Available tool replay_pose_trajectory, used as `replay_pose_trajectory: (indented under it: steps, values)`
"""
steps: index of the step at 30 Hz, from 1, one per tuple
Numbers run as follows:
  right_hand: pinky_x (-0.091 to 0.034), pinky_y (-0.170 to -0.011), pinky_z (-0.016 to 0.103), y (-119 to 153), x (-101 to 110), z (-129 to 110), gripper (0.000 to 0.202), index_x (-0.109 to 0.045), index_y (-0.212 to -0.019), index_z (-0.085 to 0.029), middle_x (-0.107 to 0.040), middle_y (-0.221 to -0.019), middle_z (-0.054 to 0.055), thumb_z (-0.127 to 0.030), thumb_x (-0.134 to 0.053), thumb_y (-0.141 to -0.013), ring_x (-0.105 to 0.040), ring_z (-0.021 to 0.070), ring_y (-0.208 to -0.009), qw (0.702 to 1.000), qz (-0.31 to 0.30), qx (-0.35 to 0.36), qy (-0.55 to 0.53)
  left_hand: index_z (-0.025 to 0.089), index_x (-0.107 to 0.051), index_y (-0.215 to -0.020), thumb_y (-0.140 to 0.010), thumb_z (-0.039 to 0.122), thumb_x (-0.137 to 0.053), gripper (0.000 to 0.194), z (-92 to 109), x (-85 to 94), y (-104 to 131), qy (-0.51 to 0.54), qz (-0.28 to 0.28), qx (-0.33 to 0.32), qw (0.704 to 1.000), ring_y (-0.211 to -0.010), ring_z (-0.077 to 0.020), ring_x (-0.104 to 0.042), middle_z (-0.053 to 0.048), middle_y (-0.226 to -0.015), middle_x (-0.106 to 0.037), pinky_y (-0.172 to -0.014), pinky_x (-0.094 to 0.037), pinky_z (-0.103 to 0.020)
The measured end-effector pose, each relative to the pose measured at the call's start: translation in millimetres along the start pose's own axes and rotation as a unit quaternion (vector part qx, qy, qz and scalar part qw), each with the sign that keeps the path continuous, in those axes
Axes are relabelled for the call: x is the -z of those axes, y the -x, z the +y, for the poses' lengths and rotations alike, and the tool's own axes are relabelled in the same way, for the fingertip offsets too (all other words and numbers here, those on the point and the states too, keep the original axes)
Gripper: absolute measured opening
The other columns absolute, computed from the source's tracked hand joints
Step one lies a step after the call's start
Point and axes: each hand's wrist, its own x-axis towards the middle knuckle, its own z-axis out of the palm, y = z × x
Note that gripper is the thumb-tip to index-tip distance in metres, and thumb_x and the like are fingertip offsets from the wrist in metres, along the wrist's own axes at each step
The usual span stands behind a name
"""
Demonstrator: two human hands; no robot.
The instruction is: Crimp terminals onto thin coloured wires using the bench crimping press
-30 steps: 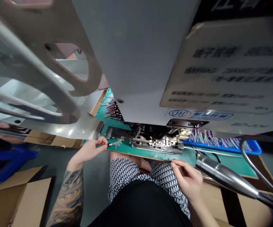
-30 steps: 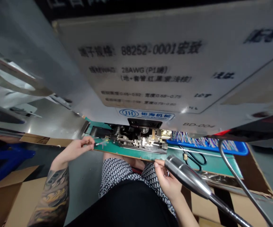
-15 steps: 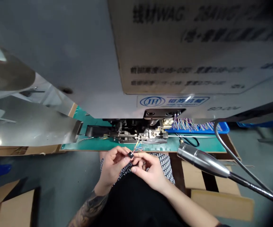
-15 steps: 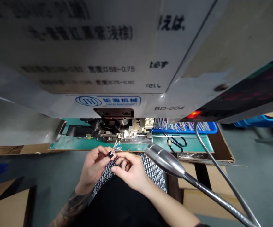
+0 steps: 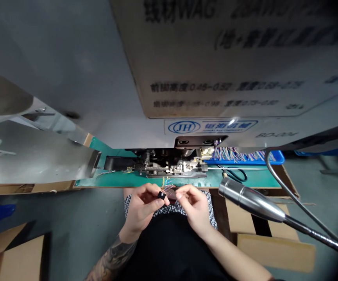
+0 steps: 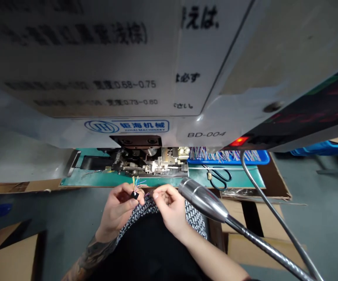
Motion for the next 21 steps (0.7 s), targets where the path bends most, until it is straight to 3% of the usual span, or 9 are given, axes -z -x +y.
replay_pose_trajectory:
  steps: [2,6,9,13,17,21]
  values:
    - [-0.044,-0.055,0.026,4,5,-11,0.012,-0.078,-0.087,-0.021,-0.067,-0.070,0.000,-0.030,-0.078,-0.095,-0.053,0.0137,-0.058,0.996,0.038,0.059,0.048,0.025,-0.075,-0.081,-0.081,0.029,-0.096,0.021,2,1.9,1,-0.052,0.003,-0.026,0.998,-0.072,-0.0214,-0.073,-0.002,-0.077,-0.076,-0.072,-0.059,-0.038]
    - [-0.046,-0.054,0.027,10,8,-39,0.011,-0.083,-0.084,-0.020,-0.069,-0.062,0.001,-0.019,-0.076,-0.093,-0.057,0.0140,-0.052,0.986,-0.010,0.126,0.107,0.030,-0.077,-0.080,-0.079,0.023,-0.097,0.021,6,3.1,1,-0.183,0.019,-0.128,0.975,-0.076,-0.0233,-0.072,0.000,-0.076,-0.075,-0.082,-0.064,-0.046]
    - [-0.043,-0.046,0.025,11,2,-46,0.013,-0.087,-0.089,-0.018,-0.072,-0.061,0.003,-0.025,-0.078,-0.095,-0.054,0.0123,-0.044,0.994,-0.046,0.071,0.068,0.032,-0.079,-0.090,-0.084,0.016,-0.092,0.022,8,0.8,0,-0.290,0.012,-0.260,0.921,-0.071,-0.0207,-0.071,0.004,-0.075,-0.075,-0.090,-0.067,-0.052]
    - [-0.038,-0.038,0.022,8,-3,-37,0.025,-0.087,-0.092,-0.017,-0.073,-0.060,0.003,-0.042,-0.088,-0.089,-0.050,0.0102,-0.039,0.999,-0.022,-0.039,-0.008,0.022,-0.078,-0.101,-0.090,0.001,-0.080,0.024,10,0.0,2,-0.412,-0.032,-0.415,0.811,-0.082,-0.0190,-0.078,-0.001,-0.095,-0.082,-0.084,-0.072,-0.044]
    - [-0.039,-0.039,0.020,4,1,-35,0.031,-0.086,-0.086,-0.018,-0.070,-0.058,0.002,-0.048,-0.090,-0.086,-0.053,0.0101,-0.041,0.996,-0.004,-0.090,0.019,0.012,-0.077,-0.110,-0.098,0.002,-0.069,0.017,15,3.5,5,-0.484,-0.098,-0.460,0.738,-0.104,-0.0256,-0.079,-0.012,-0.107,-0.083,-0.090,-0.072,-0.045]
    - [-0.042,-0.040,0.020,0,5,-40,0.041,-0.080,-0.076,-0.018,-0.072,-0.060,0.003,-0.053,-0.078,-0.097,-0.054,0.0098,-0.041,0.995,-0.028,-0.098,0.021,0.009,-0.076,-0.112,-0.099,0.003,-0.067,0.018,19,6.3,5,-0.515,-0.112,-0.471,0.708,-0.107,-0.0278,-0.079,-0.015,-0.106,-0.084,-0.090,-0.072,-0.046]
